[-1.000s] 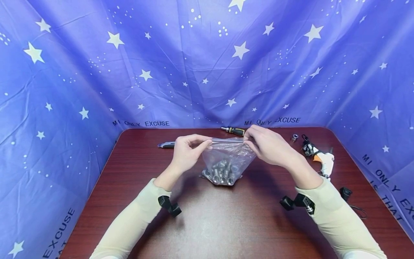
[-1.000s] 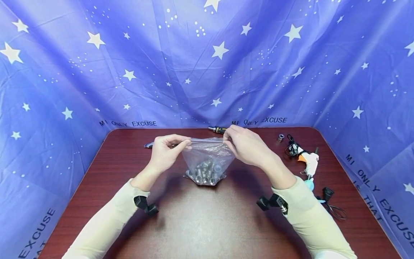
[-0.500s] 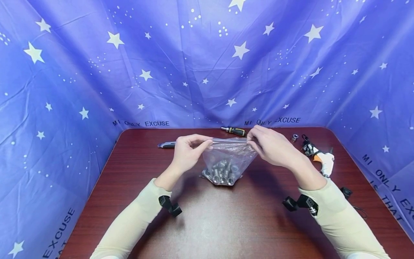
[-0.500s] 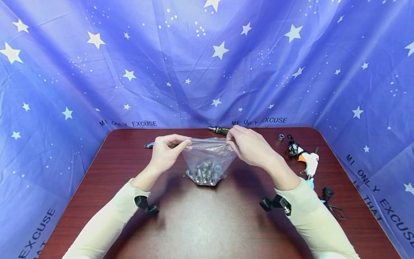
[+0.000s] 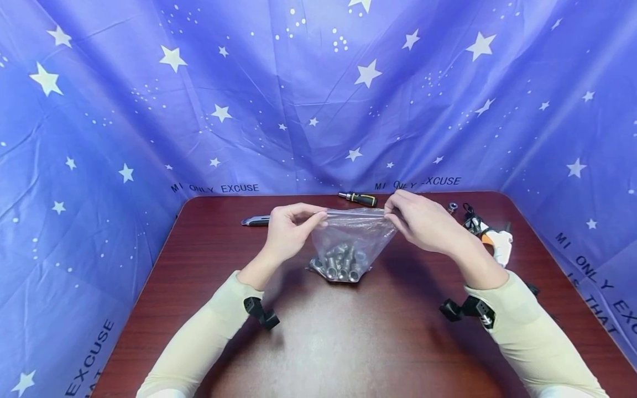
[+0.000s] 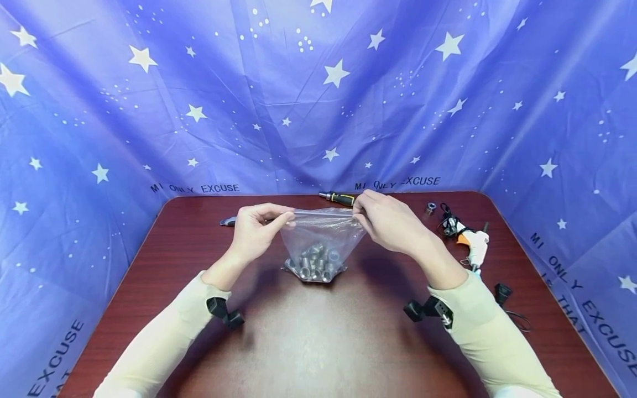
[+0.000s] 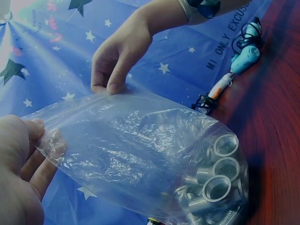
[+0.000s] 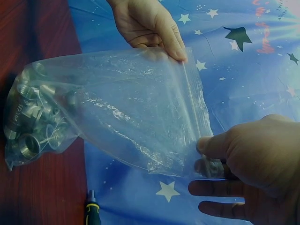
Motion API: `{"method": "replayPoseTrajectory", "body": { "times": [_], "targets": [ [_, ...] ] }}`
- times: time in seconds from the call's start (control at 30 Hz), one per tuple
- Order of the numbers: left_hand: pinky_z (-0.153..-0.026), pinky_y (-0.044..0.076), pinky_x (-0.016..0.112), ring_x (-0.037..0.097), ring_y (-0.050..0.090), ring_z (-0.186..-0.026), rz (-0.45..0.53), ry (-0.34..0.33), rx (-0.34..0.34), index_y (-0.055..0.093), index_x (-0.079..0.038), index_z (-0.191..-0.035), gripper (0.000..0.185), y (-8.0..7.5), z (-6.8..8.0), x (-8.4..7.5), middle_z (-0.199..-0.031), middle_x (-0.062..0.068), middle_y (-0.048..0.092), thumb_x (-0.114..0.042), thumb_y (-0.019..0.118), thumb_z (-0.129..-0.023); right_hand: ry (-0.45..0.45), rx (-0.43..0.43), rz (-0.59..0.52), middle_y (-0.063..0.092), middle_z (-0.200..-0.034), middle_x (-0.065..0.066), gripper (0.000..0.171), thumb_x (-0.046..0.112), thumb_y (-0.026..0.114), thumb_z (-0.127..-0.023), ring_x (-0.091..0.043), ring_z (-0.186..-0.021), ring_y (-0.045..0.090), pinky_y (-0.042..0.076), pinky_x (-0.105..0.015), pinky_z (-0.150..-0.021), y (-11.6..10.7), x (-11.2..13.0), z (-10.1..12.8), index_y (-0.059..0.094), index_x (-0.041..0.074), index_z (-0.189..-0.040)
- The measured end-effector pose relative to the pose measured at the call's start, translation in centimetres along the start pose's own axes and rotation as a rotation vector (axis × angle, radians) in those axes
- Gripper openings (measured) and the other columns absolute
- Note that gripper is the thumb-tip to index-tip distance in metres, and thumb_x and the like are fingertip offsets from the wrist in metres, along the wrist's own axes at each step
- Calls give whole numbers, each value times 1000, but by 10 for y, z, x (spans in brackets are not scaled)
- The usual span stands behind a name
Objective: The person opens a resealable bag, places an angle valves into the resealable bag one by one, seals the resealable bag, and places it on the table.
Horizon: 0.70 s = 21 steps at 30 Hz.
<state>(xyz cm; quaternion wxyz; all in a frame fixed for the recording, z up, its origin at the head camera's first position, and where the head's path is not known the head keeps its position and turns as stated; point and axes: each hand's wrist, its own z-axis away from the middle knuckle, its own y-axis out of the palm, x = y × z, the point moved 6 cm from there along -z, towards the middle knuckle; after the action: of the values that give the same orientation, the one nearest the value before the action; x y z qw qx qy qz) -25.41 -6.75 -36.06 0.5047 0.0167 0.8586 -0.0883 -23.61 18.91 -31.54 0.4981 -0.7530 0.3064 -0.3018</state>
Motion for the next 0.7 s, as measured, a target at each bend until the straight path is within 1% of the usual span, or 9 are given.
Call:
{"method": "replayPoseTrajectory", "body": {
  "times": [0.17, 0.3, 0.43, 0.7],
  "targets": [
    [-71, 65, 25, 5, 78, -72, 11, -9, 3, 82, 2, -103, 10, 1, 0, 1, -91, 22, 81, -2, 78, -94, 18, 8, 0, 64, -96, -2, 5, 13, 65, -104, -17, -79, 58, 53, -41, -74, -1, -2, 2, 65, 8, -102],
    [-69, 64, 22, 4, 78, -72, 8, -5, -2, 82, 3, -102, 10, 0, 0, 2, -91, 22, 81, -2, 78, -94, 23, 9, -2, 63, -96, -2, 7, 14, 66, -104, -16, -78, 57, 51, -40, -73, -2, -3, 4, 64, 9, -100],
    [-67, 63, 20, 4, 78, -72, 10, 0, -4, 82, 3, -102, 10, 0, 1, 2, -91, 22, 81, -2, 78, -94, 23, 4, -3, 63, -95, -1, 5, 12, 66, -103, -16, -79, 57, 51, -39, -73, -3, -4, 6, 64, 10, -99],
    [-69, 64, 22, 2, 77, -72, 35, 0, -13, 81, 4, -102, 11, 0, 2, 2, -92, 24, 80, 0, 78, -93, 7, -11, -1, 62, -92, -1, 6, 8, 68, -101, -14, -79, 55, 50, -38, -74, -5, -6, 9, 63, 12, -99]
  ]
}}
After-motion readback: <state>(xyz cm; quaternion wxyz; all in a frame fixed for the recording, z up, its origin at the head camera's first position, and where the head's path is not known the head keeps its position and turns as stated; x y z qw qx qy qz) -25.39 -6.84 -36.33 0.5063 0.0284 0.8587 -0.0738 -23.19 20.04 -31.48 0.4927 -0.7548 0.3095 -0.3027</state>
